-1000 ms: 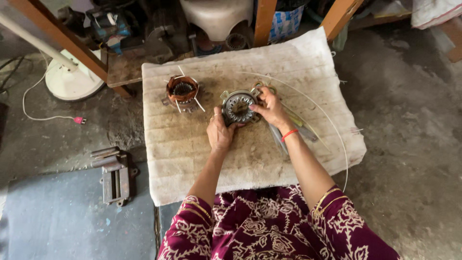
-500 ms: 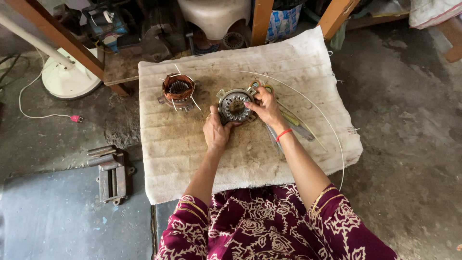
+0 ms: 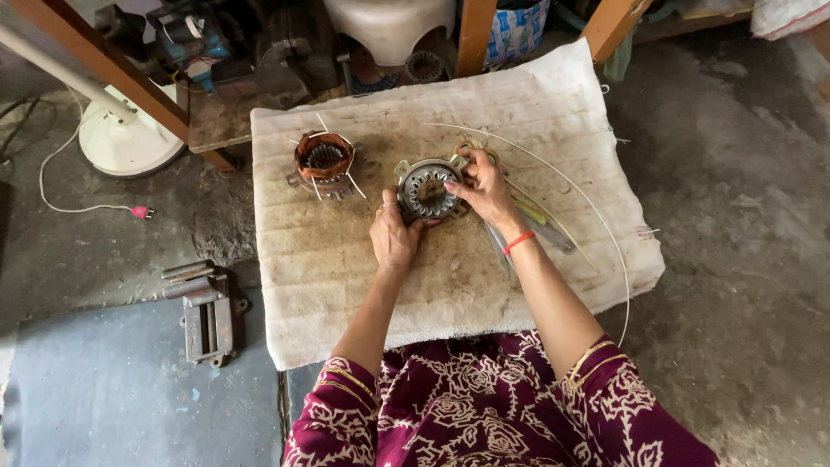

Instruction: The person sits on the floor and works on a motor stator, using a screwdriver to adjust internal components and a pair of scissors to trim wires. The person handles the stator and tools directly on a cloth-covered table.

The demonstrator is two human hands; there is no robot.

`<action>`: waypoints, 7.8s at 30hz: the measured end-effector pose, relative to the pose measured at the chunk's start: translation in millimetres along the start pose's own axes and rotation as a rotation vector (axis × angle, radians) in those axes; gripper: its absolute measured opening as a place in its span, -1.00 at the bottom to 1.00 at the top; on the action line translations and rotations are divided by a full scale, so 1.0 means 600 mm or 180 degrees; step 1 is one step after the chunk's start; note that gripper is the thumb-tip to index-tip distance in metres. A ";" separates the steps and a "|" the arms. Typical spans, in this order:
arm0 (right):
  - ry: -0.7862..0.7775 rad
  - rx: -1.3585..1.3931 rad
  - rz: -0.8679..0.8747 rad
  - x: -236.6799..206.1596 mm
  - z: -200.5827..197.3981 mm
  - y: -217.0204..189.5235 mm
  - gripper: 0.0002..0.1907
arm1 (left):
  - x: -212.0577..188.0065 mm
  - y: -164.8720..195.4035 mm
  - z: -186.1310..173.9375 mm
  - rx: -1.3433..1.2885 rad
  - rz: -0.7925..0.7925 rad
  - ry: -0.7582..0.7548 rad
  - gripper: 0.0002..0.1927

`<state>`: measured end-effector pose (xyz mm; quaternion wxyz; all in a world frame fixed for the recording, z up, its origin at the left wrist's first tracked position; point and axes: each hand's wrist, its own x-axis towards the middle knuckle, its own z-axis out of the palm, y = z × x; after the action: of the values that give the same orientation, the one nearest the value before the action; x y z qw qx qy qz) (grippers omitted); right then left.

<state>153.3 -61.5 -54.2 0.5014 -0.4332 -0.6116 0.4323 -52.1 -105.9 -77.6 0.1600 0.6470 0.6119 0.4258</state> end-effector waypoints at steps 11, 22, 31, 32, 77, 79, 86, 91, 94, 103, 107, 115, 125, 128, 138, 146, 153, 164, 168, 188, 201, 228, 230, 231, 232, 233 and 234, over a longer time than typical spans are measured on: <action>0.0075 -0.0186 -0.0091 0.005 0.000 0.006 -0.44 | 0.000 0.011 -0.007 -0.0028 -0.0011 0.0053 -0.17; 0.0419 0.0352 -0.0423 -0.003 0.029 0.006 -0.52 | 0.002 0.008 -0.003 -0.0044 0.0055 0.0056 -0.18; 0.0374 0.0401 -0.0401 -0.023 0.023 0.015 -0.45 | 0.002 0.010 -0.004 -0.0041 -0.0016 0.0000 -0.20; 0.0406 0.0305 -0.0250 -0.027 0.020 0.016 -0.44 | 0.002 0.010 -0.003 -0.0068 -0.0033 -0.0025 -0.20; -0.0304 -0.0545 0.0144 0.002 -0.035 0.012 -0.20 | -0.006 -0.006 0.007 -0.0007 0.0035 0.0072 -0.15; -0.0434 -0.0227 0.0105 -0.001 -0.038 0.009 -0.13 | -0.005 -0.009 0.009 -0.0008 0.0056 0.0079 -0.16; -0.0793 0.0390 0.0303 -0.004 -0.037 -0.001 0.03 | -0.006 -0.012 0.013 -0.0047 0.0175 0.0163 -0.14; -0.0817 0.0315 0.0263 0.000 -0.034 -0.002 0.00 | -0.006 -0.017 0.020 0.0081 0.0165 0.0141 -0.15; -0.0749 -0.0020 0.0136 -0.005 -0.034 -0.006 -0.02 | -0.008 -0.021 0.023 0.0066 0.0189 0.0182 -0.14; -0.0635 -0.0247 0.0341 -0.004 -0.030 -0.011 -0.07 | -0.008 -0.011 0.014 0.0038 0.0139 0.0134 -0.18; -0.0692 -0.0028 0.0171 -0.004 -0.031 -0.007 -0.01 | -0.006 -0.009 0.012 0.0053 0.0032 0.0079 -0.19; -0.0595 -0.0124 0.0038 -0.006 -0.031 -0.002 -0.15 | -0.007 -0.013 0.014 0.0011 0.0086 0.0126 -0.18; -0.0308 -0.0406 -0.0209 -0.015 -0.028 0.002 -0.27 | -0.007 0.002 0.001 -0.0120 0.0040 0.0109 -0.18; -0.0120 -0.0742 -0.0003 -0.021 -0.027 0.013 -0.43 | -0.006 0.007 0.001 -0.0094 -0.0136 0.0014 -0.21; 0.0510 -0.1595 -0.0914 -0.046 0.007 0.010 -0.37 | -0.007 0.010 0.006 0.0050 -0.0237 -0.0038 -0.22; 0.0404 -0.1338 -0.0610 -0.054 0.010 0.001 -0.43 | -0.011 0.019 -0.002 -0.0094 -0.0237 -0.0057 -0.26; 0.0384 -0.1309 -0.0534 -0.054 0.014 -0.011 -0.46 | -0.011 0.027 -0.011 -0.0182 -0.0281 -0.0087 -0.26; 0.0438 -0.1369 -0.0464 -0.051 0.011 0.006 -0.45 | -0.010 0.016 -0.002 -0.0027 -0.0404 -0.0150 -0.24; 0.0410 -0.1228 -0.0639 -0.048 0.008 0.016 -0.47 | -0.007 0.016 -0.002 0.0038 -0.0361 -0.0140 -0.23; 0.0109 -0.0988 -0.0925 -0.042 -0.003 0.012 -0.26 | -0.003 0.009 0.001 -0.0048 -0.0183 -0.0049 -0.24; 0.0235 -0.0896 -0.0499 -0.031 -0.001 0.032 -0.36 | -0.002 0.009 0.003 -0.0057 -0.0115 -0.0027 -0.20; 0.0164 -0.0006 -0.0429 -0.036 -0.008 0.037 -0.52 | -0.010 -0.008 0.019 -0.0029 0.0176 0.0117 -0.25; 0.0192 0.0052 -0.0351 -0.037 -0.008 0.034 -0.46 | -0.009 -0.005 0.017 -0.0061 0.0098 0.0067 -0.24; 0.0219 0.0003 -0.0357 -0.038 -0.007 0.032 -0.47 | -0.010 -0.005 0.016 -0.0074 0.0052 0.0039 -0.23; 0.0247 -0.0044 -0.0367 -0.038 -0.007 0.030 -0.48 | -0.011 -0.004 0.015 -0.0084 0.0085 0.0074 -0.23; 0.0276 -0.0091 -0.0380 -0.038 -0.007 0.028 -0.49 | -0.011 -0.004 0.015 -0.0095 0.0120 0.0110 -0.23; 0.0266 -0.0085 -0.0400 -0.038 -0.007 0.027 -0.49 | -0.011 -0.004 0.015 -0.0107 0.0160 0.0145 -0.22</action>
<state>161.9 -79.0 -74.5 0.5468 -0.4183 -0.6219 0.3733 -46.1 -108.8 -86.9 0.1462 0.6496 0.5916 0.4546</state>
